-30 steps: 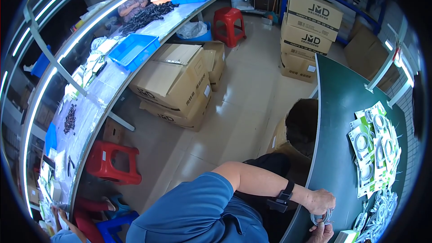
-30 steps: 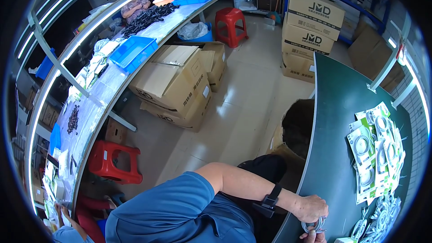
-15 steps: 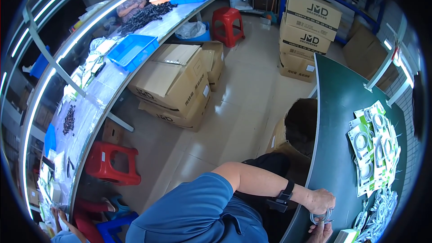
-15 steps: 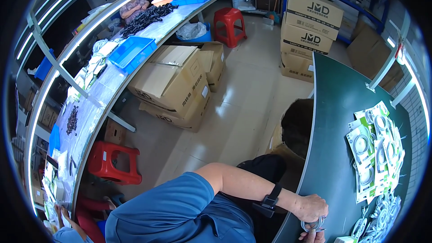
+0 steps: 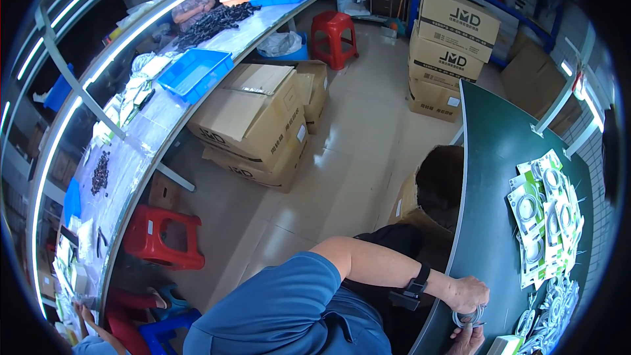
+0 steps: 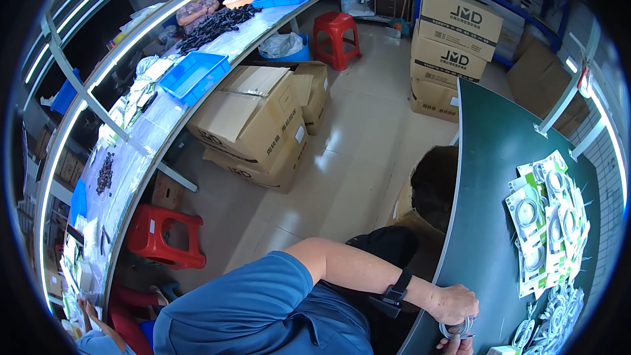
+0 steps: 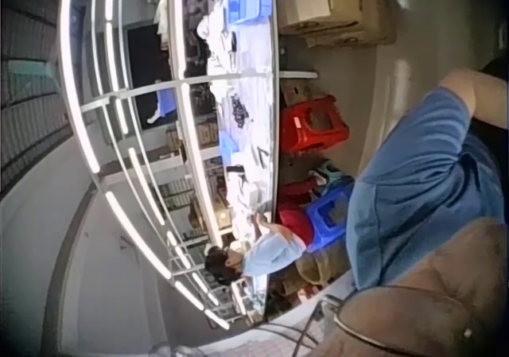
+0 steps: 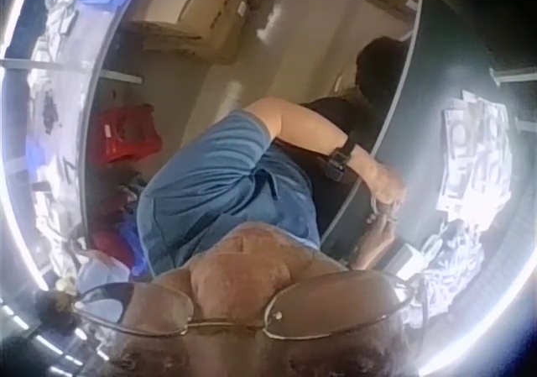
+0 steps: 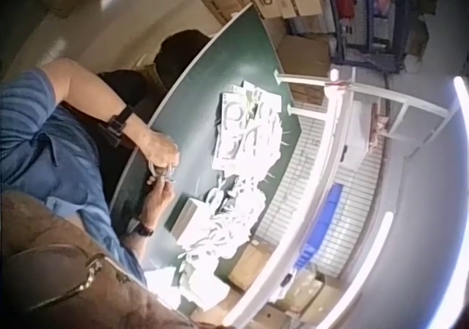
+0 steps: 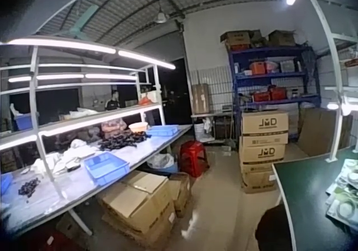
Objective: The person packages a cable by hand by placing it onto a card, threading a zip tie through the card and around the cable, and pulling the zip tie tight. They then place the finished package onto a stack of other packaged cables.
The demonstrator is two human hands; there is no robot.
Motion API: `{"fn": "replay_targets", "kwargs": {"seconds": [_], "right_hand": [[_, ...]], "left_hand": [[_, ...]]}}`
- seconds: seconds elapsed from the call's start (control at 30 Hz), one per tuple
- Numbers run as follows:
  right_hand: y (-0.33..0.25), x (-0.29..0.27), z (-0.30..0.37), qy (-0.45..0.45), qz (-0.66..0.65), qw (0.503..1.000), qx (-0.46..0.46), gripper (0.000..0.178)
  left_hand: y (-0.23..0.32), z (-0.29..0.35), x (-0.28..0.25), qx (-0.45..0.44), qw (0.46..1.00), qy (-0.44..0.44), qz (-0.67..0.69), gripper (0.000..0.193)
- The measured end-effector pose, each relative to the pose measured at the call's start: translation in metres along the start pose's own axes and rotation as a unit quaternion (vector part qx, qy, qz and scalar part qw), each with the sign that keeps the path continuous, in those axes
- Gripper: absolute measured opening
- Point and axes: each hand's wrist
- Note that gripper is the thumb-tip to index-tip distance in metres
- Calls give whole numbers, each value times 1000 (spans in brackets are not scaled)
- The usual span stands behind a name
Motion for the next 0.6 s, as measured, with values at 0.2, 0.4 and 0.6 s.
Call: {"fn": "replay_targets", "kwargs": {"seconds": [0.2,0.4,0.6], "right_hand": [[-12,3,3,-11,21,999,-43,27],[-5,-1,1,-19,24,999,-25,26],[-16,4,5,-14,66,995,-69,27]], "left_hand": [[-1,-1,0,-5,1000,-11,-2,10],[2,0,-4,-16,1000,-22,2,12],[4,-2,-3,-19,999,-28,-20,12]]}}
Point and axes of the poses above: each hand's wrist, its own z-axis away from the middle knuckle, its own x-axis out of the palm, y = z × x, and after that the axes turned 10 degrees about -x, right-handed
